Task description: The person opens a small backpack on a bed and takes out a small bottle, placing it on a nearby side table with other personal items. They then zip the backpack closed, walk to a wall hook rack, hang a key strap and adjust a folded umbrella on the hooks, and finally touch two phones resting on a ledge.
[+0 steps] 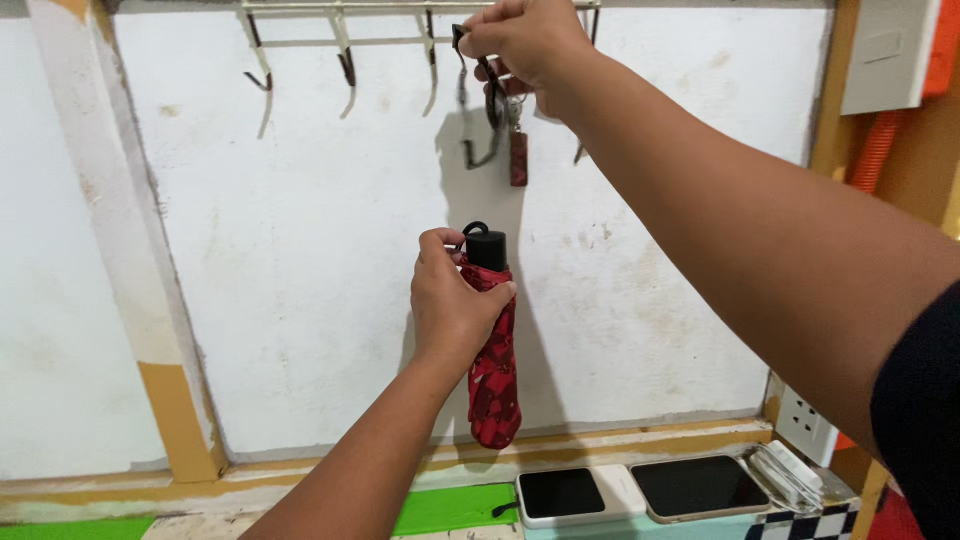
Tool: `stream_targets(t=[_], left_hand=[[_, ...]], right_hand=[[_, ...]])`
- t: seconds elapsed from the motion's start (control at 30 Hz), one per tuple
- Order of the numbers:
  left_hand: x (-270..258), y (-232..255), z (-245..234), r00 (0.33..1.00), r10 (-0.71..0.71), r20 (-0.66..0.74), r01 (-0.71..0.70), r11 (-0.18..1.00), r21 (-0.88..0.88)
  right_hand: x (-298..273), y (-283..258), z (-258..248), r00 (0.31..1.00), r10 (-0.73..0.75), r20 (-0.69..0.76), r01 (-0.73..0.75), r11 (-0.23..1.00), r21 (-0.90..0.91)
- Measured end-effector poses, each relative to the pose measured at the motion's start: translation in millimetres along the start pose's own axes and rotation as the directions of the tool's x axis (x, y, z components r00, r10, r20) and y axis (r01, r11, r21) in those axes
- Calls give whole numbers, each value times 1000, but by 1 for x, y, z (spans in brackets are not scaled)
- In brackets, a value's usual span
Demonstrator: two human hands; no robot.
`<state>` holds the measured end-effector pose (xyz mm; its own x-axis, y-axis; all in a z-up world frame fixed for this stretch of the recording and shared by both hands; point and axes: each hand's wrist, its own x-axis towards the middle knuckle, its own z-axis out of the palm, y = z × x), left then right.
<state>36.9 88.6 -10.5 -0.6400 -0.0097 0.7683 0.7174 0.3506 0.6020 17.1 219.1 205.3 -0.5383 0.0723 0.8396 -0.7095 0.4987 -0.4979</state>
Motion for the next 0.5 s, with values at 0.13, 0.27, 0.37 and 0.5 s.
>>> stream_targets(t=[0.13, 0.27, 0.37, 0.5], left_hand=[[-1, -6, -6, 1000, 10, -5, -10, 1000, 2], [-1, -7, -11, 1000, 3, -7, -3, 1000, 10], [-1, -8, -15, 1000, 5, -19, -5, 1000, 29], [0, -8, -22, 999, -48, 16, 47, 999, 25]], right_hand=[[9, -7, 12, 997, -68, 44, 67, 998, 13], [16, -8, 25, 995, -69, 72, 66, 997, 39], [22, -4, 31, 987, -111, 120, 106, 993, 47], [28, 3, 46, 1000, -28, -14, 26, 997, -79]])
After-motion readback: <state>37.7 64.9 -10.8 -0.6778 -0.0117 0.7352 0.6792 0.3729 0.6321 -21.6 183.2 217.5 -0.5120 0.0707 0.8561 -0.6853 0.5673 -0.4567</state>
